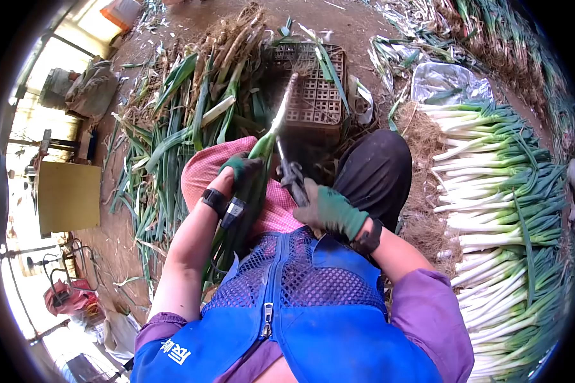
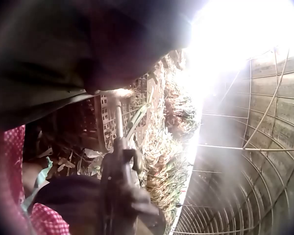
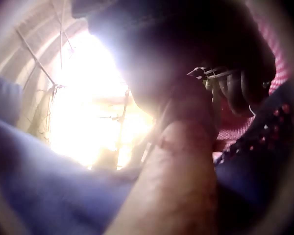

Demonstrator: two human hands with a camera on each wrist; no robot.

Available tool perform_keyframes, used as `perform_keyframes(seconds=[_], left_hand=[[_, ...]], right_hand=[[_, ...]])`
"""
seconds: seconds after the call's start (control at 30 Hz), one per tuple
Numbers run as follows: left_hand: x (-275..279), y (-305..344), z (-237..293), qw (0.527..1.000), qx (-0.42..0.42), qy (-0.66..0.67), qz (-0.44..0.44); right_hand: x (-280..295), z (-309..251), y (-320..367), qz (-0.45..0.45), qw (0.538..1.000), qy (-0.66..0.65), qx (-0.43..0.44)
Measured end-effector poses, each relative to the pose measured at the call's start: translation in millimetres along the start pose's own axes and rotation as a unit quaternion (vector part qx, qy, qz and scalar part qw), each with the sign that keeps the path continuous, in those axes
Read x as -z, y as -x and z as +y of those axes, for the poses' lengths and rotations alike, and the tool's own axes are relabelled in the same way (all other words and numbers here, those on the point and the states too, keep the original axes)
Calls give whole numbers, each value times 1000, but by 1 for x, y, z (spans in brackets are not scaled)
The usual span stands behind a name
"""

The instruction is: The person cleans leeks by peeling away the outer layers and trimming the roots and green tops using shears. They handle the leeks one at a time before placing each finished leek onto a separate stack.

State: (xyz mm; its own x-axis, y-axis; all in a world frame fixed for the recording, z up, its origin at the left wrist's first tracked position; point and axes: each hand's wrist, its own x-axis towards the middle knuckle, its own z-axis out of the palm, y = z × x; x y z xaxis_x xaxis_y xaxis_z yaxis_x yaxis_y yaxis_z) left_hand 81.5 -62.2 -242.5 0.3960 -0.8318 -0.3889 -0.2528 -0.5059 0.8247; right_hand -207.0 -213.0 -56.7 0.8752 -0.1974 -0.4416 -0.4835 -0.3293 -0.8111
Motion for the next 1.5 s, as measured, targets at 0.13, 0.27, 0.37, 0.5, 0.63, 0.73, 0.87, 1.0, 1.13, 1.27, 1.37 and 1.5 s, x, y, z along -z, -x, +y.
perform_keyframes(seconds=[0.13, 0.27, 0.37, 0.5, 0.63, 0.73, 0.87, 1.0, 1.13, 1.27, 1.37, 1.5], left_hand=[[8, 37, 97, 975, 186, 124, 14], [-3, -2, -8, 998, 33, 57, 21], [4, 6, 6, 993, 73, 93, 4], [7, 52, 122, 963, 214, 162, 0], [7, 51, 120, 967, 214, 137, 5], [6, 21, 22, 996, 42, 29, -68], [1, 33, 15, 998, -14, -44, -47], [1, 51, 96, 963, 259, 43, 69], [-16, 52, 85, 987, 153, 30, 51], [-22, 41, 57, 987, 155, -29, 41], [-21, 52, 83, 971, 229, -5, 65], [-21, 57, 86, 971, 228, -34, 69]], right_hand=[[-3, -6, 17, -14, 999, 25, -25], [-1, -16, 17, -36, 999, 19, -32], [-3, -17, 16, -48, 998, 25, -33], [-2, -1, -2, -5, 999, 30, -34], [-5, 18, -45, 37, 998, 48, -32], [8, 26, -91, 80, 995, 53, -39], [18, 22, -118, 104, 992, 27, -64], [13, 2, -83, 63, 996, 50, -47], [10, 2, -78, 55, 993, 72, -71], [28, 14, -120, 67, 993, 48, -87], [28, 25, -147, 111, 989, 83, -41], [38, 6, -153, 65, 995, 70, -39]])
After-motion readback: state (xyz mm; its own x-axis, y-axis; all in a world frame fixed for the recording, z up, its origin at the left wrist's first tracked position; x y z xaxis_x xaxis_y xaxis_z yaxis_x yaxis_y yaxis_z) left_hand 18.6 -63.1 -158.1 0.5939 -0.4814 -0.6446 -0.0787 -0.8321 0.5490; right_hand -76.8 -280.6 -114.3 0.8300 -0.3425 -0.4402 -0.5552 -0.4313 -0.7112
